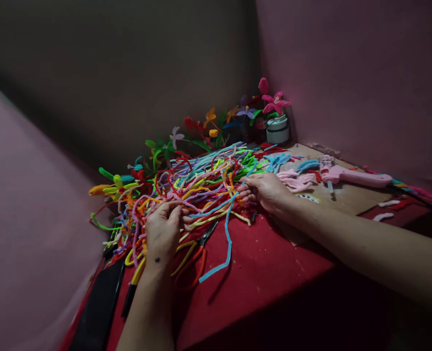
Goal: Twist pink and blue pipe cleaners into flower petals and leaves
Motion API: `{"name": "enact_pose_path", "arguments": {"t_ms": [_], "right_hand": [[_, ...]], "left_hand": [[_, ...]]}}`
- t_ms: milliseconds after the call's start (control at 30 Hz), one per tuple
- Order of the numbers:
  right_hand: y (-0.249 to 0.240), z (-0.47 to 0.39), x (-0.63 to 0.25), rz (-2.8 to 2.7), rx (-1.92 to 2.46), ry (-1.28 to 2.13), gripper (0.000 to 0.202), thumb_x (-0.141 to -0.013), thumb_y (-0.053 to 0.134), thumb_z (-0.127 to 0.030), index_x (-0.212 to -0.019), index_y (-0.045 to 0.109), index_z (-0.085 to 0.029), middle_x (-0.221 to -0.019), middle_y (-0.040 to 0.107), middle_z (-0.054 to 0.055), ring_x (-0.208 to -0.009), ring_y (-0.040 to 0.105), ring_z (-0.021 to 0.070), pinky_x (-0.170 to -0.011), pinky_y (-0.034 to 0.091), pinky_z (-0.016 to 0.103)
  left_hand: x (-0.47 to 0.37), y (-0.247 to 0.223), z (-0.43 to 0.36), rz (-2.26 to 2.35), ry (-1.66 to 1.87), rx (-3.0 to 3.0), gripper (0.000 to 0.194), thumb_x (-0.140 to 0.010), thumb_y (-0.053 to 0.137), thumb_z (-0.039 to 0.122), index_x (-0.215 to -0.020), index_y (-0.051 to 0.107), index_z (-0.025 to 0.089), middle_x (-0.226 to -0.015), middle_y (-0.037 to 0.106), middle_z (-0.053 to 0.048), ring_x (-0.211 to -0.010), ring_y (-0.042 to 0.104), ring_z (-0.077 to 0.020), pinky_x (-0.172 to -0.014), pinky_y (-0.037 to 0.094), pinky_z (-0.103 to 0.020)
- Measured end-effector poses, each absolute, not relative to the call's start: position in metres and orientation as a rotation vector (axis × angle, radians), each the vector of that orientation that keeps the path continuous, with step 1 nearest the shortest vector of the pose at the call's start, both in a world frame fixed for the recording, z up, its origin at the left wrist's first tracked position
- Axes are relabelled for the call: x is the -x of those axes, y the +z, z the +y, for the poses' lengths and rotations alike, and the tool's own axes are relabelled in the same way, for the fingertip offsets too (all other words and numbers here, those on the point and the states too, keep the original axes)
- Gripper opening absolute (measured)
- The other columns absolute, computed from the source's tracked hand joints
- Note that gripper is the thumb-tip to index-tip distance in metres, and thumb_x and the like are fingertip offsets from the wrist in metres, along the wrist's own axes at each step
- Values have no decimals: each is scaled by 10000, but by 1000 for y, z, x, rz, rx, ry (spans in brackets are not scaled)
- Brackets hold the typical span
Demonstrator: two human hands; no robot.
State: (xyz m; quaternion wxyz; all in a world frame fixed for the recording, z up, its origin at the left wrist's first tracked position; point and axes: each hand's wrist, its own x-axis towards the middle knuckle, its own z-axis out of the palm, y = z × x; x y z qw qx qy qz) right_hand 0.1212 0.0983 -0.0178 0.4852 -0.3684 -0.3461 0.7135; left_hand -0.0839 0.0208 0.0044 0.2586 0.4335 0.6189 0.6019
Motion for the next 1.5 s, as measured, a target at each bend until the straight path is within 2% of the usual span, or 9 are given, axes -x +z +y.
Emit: {"name": "enact_pose_path", "arguments": {"t_ms": [167, 367, 467, 567, 733, 933, 1100, 1400, 1500], "right_hand": [[-19, 98, -123, -867, 817, 1712, 78, -782, 503, -135, -723, 553, -128, -516, 572, 12, -377, 494, 73, -375, 412, 197], [-18, 99, -123, -807, 707, 1735, 52, -760, 546, -167, -737, 558, -122, -512, 534, -27, -363, 453, 50, -319, 325, 159], [-18, 99, -122, -757, 671, 1787, 74, -775, 514, -163, -711, 528, -129, -503, 535, -29, -365, 463, 58, -326, 340, 164], [-19, 99, -120, -767, 636, 1815, 81, -780, 511, -166, -707, 524, -133, -475, 532, -31, -373, 486, 71, -344, 364, 171], [-21, 97, -119, -818, 625, 1852, 81, -772, 540, -155, -695, 528, -134, -492, 582, -9, -378, 494, 71, -360, 392, 173], [-22, 97, -118, -855, 632, 1862, 117, -792, 517, -152, -678, 525, -131, -441, 564, -10, -348, 491, 80, -347, 406, 177], [-18, 98, -120, -820, 627, 1841, 49, -787, 534, -145, -741, 517, -135, -504, 592, -10, -361, 504, 79, -343, 408, 178], [-16, 93, -124, -1235, 984, 1606, 103, -796, 488, -194, -743, 546, -127, -478, 587, 10, -300, 460, 75, -259, 325, 162], [-19, 91, -123, -1477, 1088, 1516, 150, -813, 466, -228, -764, 568, -129, -461, 577, -1, -279, 448, 72, -251, 303, 156]], "left_hand": [[84, 13, 17, 1372, 1653, -1051, 283, -615, 656, 92, -894, 610, 101, -692, 646, -47, -483, 588, -112, -397, 487, -192], [84, 24, 14, 1201, 1740, -758, 180, -687, 562, 23, -833, 653, 73, -779, 651, -82, -397, 440, -11, -269, 318, -80], [80, 26, 13, 1170, 1713, -754, 167, -715, 543, 40, -829, 662, 69, -875, 651, -105, -401, 420, 8, -287, 339, -69], [74, 23, 13, 1159, 1663, -815, 169, -683, 600, 64, -840, 663, 77, -891, 650, -116, -482, 516, -40, -354, 427, -101], [67, 13, 15, 1180, 1611, -873, 202, -607, 687, 85, -807, 667, 105, -710, 642, -76, -589, 603, -123, -470, 499, -157], [64, 10, 14, 1197, 1534, -930, 230, -593, 728, 170, -806, 673, 102, -600, 620, -62, -519, 572, -115, -430, 471, -168], [58, 11, 12, 1253, 1579, -938, 250, -570, 728, 141, -810, 670, 102, -665, 648, -66, -495, 578, -119, -385, 461, -178], [53, 4, 20, 1265, 1632, -758, 144, -723, 560, 50, -845, 634, 69, -827, 679, -120, -663, 652, -145, -550, 542, -197], [56, 2, 21, 1322, 1478, -687, 129, -788, 500, 109, -770, 606, 38, -760, 673, -148, -568, 635, -146, -483, 532, -221]]}}
